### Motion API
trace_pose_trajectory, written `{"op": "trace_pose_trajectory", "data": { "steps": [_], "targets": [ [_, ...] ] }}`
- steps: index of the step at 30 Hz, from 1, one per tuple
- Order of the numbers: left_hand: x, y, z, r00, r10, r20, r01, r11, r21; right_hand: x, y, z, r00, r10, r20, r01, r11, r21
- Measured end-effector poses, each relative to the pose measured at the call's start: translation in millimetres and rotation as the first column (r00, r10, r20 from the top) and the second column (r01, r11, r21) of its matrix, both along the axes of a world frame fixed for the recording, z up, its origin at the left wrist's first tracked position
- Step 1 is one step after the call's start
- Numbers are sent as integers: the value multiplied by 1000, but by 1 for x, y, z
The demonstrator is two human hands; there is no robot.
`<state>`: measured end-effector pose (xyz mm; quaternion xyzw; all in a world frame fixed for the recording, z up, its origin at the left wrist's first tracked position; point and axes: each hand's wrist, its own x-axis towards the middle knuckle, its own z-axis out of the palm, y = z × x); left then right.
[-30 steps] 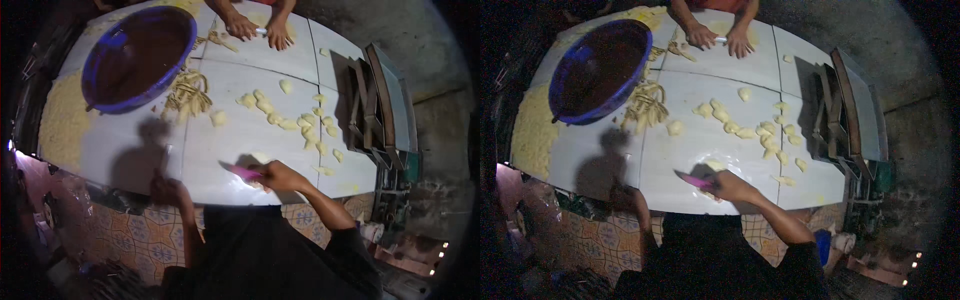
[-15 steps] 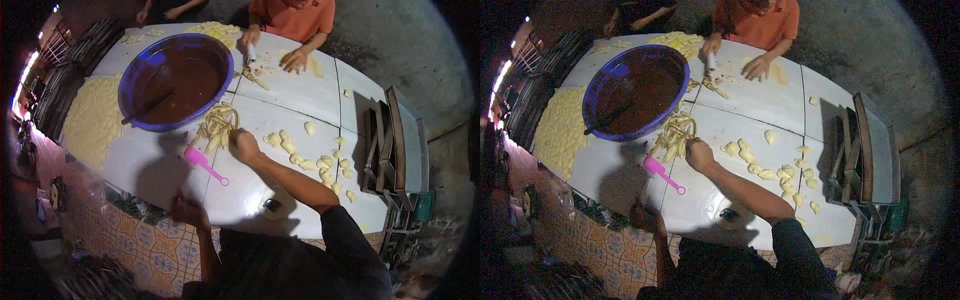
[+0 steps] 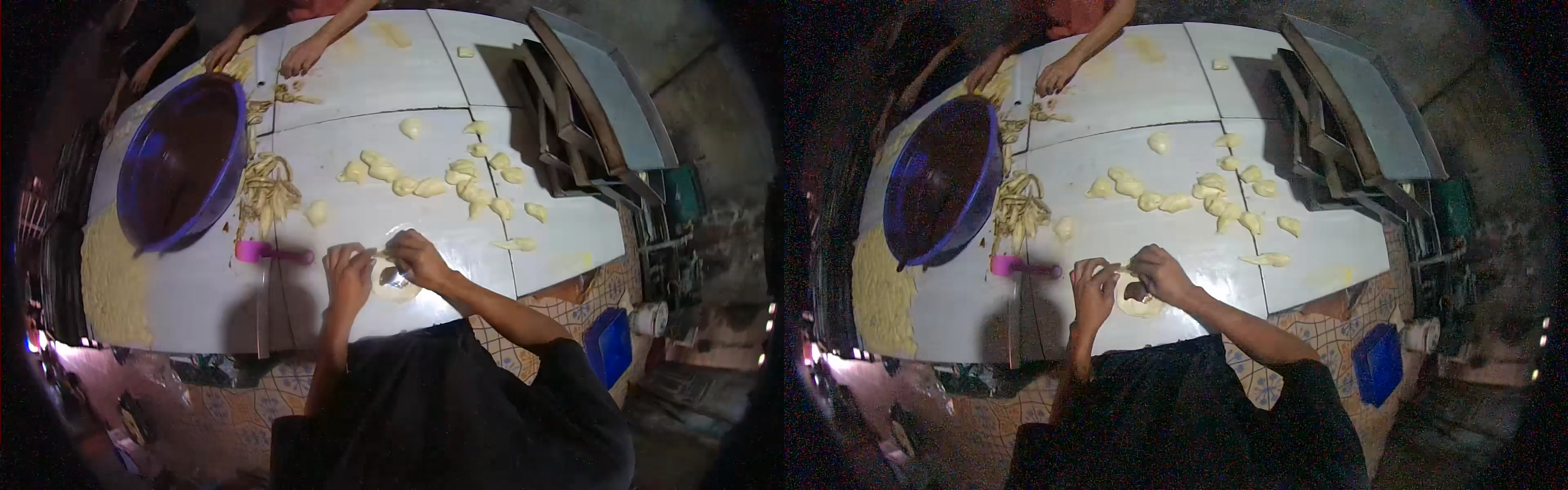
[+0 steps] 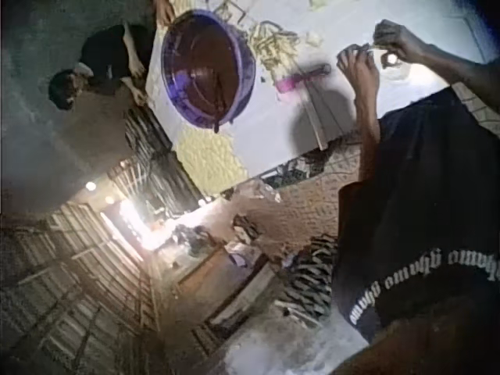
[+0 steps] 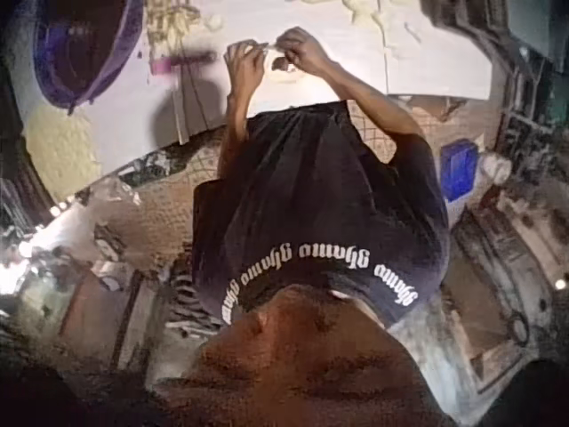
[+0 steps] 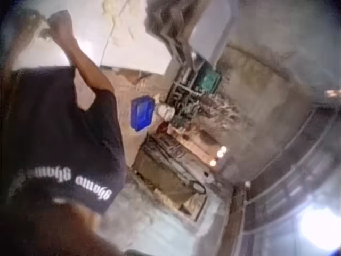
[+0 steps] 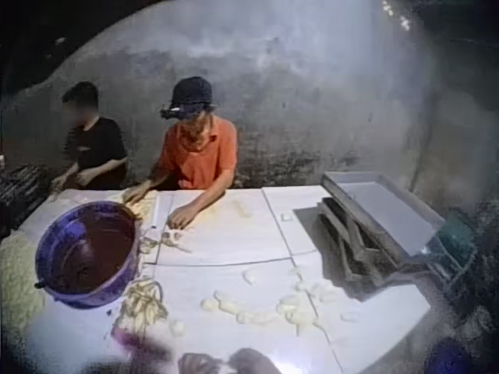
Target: The person flattens dough pieces, spreads chocolate filling on them with a spatula, adds banana slices, rolls the dough into pastries by hand, and places the pastries onto baking trays.
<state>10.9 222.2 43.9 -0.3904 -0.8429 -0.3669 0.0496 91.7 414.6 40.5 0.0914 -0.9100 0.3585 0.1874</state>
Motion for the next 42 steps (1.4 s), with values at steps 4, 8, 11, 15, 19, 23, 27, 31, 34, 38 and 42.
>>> {"op": "trace_pose_trajectory", "data": {
  "steps": [4,8,11,15,19,23,27,31,34,38,42],
  "targets": [
    [10,4,-5,998,-55,-24,56,998,4,24,-2,-5,1000,-12,19,12,1000,11],
    [34,1,-12,999,-51,-16,51,999,14,40,1,-2,994,80,70,-82,996,22],
    [46,-2,-3,998,-65,4,65,998,-26,52,2,1,991,87,98,-93,994,52],
    [57,-17,5,994,-107,4,106,993,52,70,-6,21,988,79,130,-84,996,28],
    [56,-20,-4,978,-176,-108,181,983,35,80,-17,4,997,55,61,-56,998,5],
    [45,9,3,999,40,27,-45,980,196,58,-20,10,962,-237,139,264,936,-234],
    [33,10,-10,998,34,46,-38,995,93,51,-14,10,947,-229,226,266,952,-149],
    [43,5,9,994,-85,-66,81,995,-63,65,-12,11,983,-145,113,144,989,19],
    [33,-1,-13,960,-275,-41,268,955,-129,62,-17,-4,971,-112,211,110,994,21],
    [31,6,-30,982,-119,-148,99,986,-137,58,-12,-12,964,-204,171,212,977,-27],
    [46,13,-3,989,-52,-141,14,967,-255,68,-26,-1,886,-398,239,389,917,86]
  ]
}}
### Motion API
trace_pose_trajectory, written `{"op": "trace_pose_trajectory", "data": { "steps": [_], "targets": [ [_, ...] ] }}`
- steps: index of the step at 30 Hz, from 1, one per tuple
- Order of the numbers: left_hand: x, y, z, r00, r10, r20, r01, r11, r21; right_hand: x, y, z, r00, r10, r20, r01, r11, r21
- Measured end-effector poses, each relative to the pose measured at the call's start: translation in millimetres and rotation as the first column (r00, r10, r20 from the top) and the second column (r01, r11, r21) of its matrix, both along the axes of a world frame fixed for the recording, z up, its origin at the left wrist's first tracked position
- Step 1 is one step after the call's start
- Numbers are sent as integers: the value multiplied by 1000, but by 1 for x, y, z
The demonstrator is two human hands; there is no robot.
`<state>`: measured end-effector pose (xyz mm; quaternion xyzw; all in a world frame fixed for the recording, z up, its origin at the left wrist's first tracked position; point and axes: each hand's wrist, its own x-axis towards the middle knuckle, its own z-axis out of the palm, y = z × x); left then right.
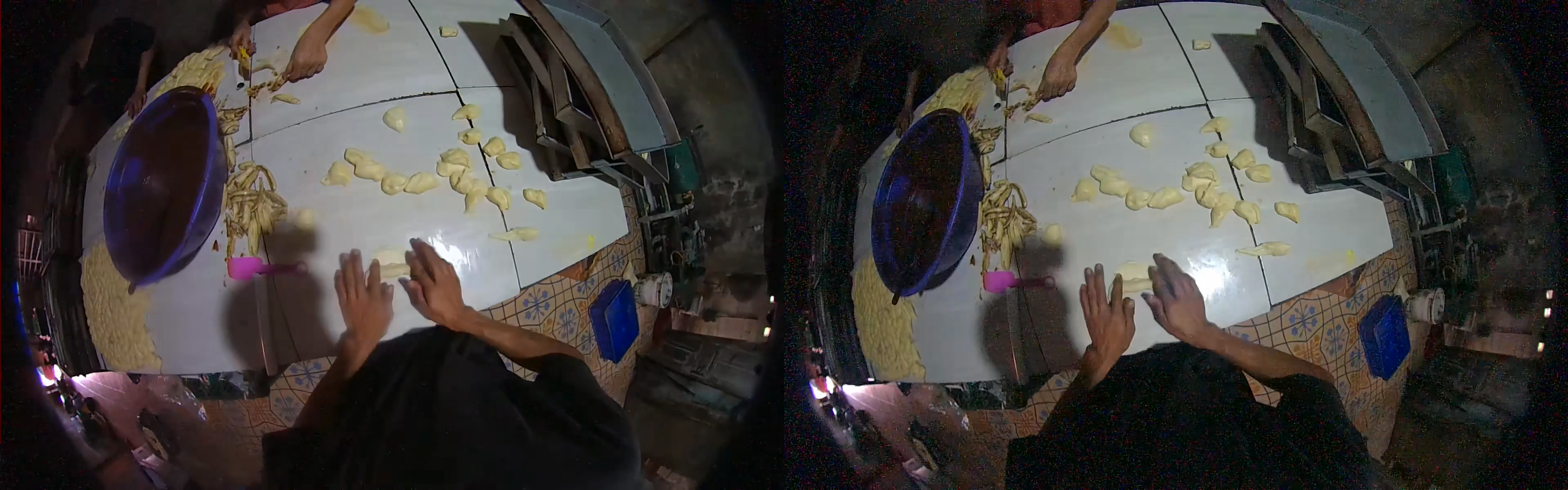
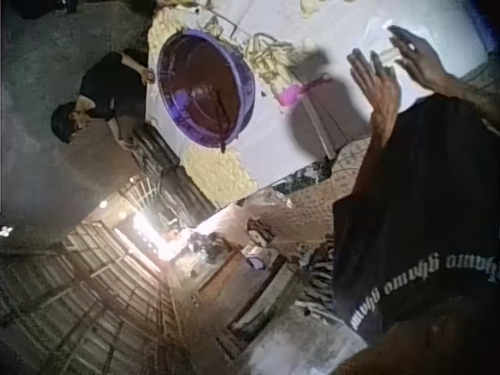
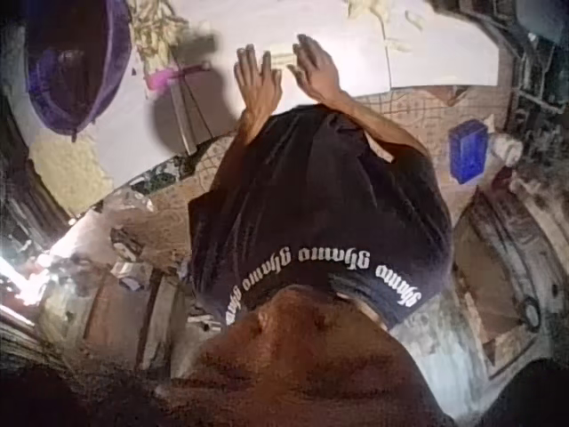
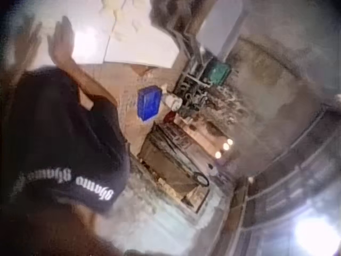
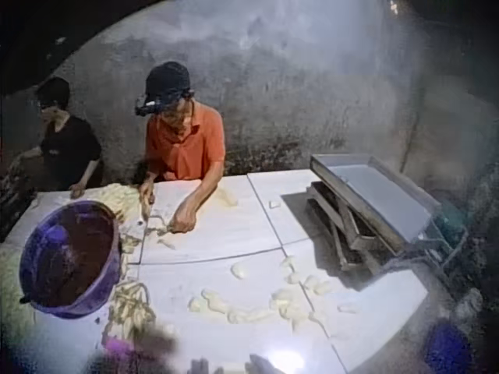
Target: The person flattens dough pieces, spreads chocolate filling on them with a spatula, adds banana slices, rolls the dough into pastries by hand, and places the pastries onto baking trays.
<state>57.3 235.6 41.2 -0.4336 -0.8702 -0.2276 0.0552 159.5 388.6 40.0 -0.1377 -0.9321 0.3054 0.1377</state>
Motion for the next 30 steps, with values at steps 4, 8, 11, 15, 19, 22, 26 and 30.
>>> {"op": "trace_pose_trajectory", "data": {
  "steps": [4,8,11,15,19,22,26,30],
  "targets": [
    [-39,38,-16,996,70,47,-61,982,-180,-42,-3,-14,975,-78,206,29,973,229],
    [-98,73,-17,979,82,186,-74,996,-47,-111,28,-3,983,-182,11,181,981,77],
    [-91,57,-6,938,-165,305,110,975,192,-72,49,-2,981,-117,-155,110,993,-51],
    [-82,39,-2,898,-309,313,229,936,267,-59,40,-1,987,81,-137,-95,991,-99],
    [-66,23,11,841,-265,471,72,919,388,-50,39,11,983,184,-8,-175,914,-365],
    [-22,-8,42,788,-296,540,163,946,281,-4,35,48,926,377,17,-333,840,-429],
    [22,-48,23,740,-360,569,334,930,154,45,19,27,830,554,57,-474,757,-451],
    [45,-50,40,857,-88,508,38,993,108,-15,76,48,934,334,128,-312,936,-163]
  ]
}}
